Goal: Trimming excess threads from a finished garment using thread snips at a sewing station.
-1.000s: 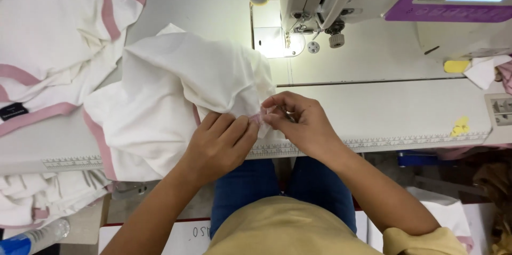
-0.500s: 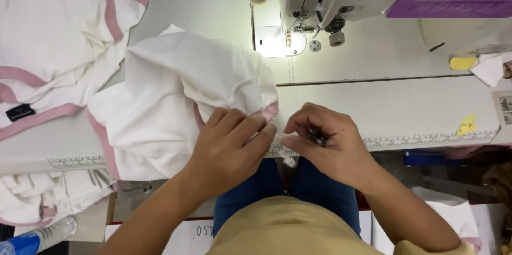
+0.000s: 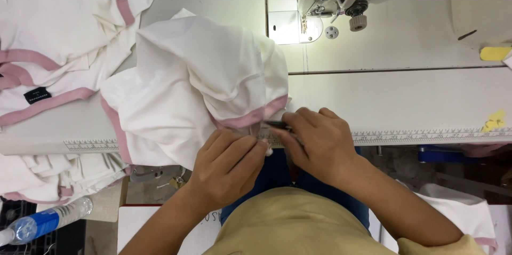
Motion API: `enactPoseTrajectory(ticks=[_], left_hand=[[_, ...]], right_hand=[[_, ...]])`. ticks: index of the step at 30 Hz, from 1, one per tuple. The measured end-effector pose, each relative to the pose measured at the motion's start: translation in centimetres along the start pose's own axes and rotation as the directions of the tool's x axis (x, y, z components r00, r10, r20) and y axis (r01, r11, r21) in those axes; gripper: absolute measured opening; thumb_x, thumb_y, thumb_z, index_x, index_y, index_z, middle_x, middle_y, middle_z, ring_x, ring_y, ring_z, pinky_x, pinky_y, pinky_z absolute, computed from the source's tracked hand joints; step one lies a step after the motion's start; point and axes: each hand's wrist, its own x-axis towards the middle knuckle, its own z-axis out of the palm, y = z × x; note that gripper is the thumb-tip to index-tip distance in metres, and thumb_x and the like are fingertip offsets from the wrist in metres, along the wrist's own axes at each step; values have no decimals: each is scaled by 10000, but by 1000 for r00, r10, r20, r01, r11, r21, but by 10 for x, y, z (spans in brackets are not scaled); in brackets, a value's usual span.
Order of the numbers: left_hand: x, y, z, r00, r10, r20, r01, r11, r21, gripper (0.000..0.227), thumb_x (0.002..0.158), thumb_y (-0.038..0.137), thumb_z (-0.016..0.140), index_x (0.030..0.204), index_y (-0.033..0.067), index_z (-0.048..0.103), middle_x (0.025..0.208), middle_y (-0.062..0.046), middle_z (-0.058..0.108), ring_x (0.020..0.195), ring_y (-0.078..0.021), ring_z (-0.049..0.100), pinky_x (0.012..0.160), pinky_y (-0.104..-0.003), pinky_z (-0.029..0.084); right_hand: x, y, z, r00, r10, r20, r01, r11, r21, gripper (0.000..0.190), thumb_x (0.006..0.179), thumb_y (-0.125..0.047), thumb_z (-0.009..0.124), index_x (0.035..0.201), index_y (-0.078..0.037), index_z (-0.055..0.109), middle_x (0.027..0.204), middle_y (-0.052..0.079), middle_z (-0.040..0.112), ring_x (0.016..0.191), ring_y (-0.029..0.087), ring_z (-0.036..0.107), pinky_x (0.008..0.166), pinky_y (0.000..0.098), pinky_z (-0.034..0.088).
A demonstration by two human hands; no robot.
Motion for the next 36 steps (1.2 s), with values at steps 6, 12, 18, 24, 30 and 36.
enactPoseTrajectory(ticks=[6, 12, 18, 24, 30, 36], left_hand=[[6, -10, -10, 986, -166, 16, 166, 983, -76, 117, 1000, -36, 545, 1014, -54, 660, 987, -165, 685, 774, -294, 634, 703, -379, 531], [17, -16, -17, 993, -17, 120, 0, 991, 135, 84, 1011, 15, 636, 1031, -22, 709, 955, -90, 654, 747, -236, 575, 665, -348, 499], [22, -11, -17, 985, -40, 169, 37, 999, 22, 81, 1009, 20, 612, 1012, -3, 689, 940, -67, 636, 720, -240, 520, 653, -360, 446], [-7, -20, -77, 790, -557, 257, 598, 792, -121, 163, 849, -86, 481, 872, 52, 564, 733, -35, 480, 628, -149, 439, 564, -292, 318], [-41, -34, -74, 859, -471, 199, 91, 525, 846, 299, 1042, 448, 625, 1113, 160, 665, 1132, -54, 678, 912, -314, 611, 766, -436, 450], [19, -35, 11, 971, 47, 233, -175, 806, 566, 106, 979, 84, 669, 1068, 135, 693, 997, -12, 630, 795, -165, 568, 718, -337, 488]], right_hand=[[7, 0, -26, 920, 274, 280, -375, 819, 434, 163, 933, -201, 735, 1027, -79, 683, 715, 2, 511, 610, 141, 454, 573, 302, 385], [30, -6, -45, 749, 256, 611, -508, 813, 283, 202, 962, -350, 664, 957, -151, 702, 689, 4, 570, 575, 147, 513, 567, 330, 408], [35, -10, -30, 852, 144, 503, -327, 897, 297, 318, 989, -267, 576, 716, -118, 512, 630, 29, 543, 555, 214, 523, 555, 393, 393], [18, 2, -4, 755, 264, 601, -439, 883, 164, 277, 969, -441, 576, 930, -173, 636, 917, -8, 728, 778, 252, 710, 659, 424, 485], [13, 11, 3, 938, 326, 117, -341, 813, 471, 335, 874, -204, 808, 1117, -80, 614, 945, 52, 689, 746, 148, 614, 658, 289, 499], [26, 2, 15, 960, 280, 4, -247, 841, 480, 167, 943, -78, 729, 1104, -92, 687, 855, 28, 626, 674, 120, 529, 656, 260, 473]])
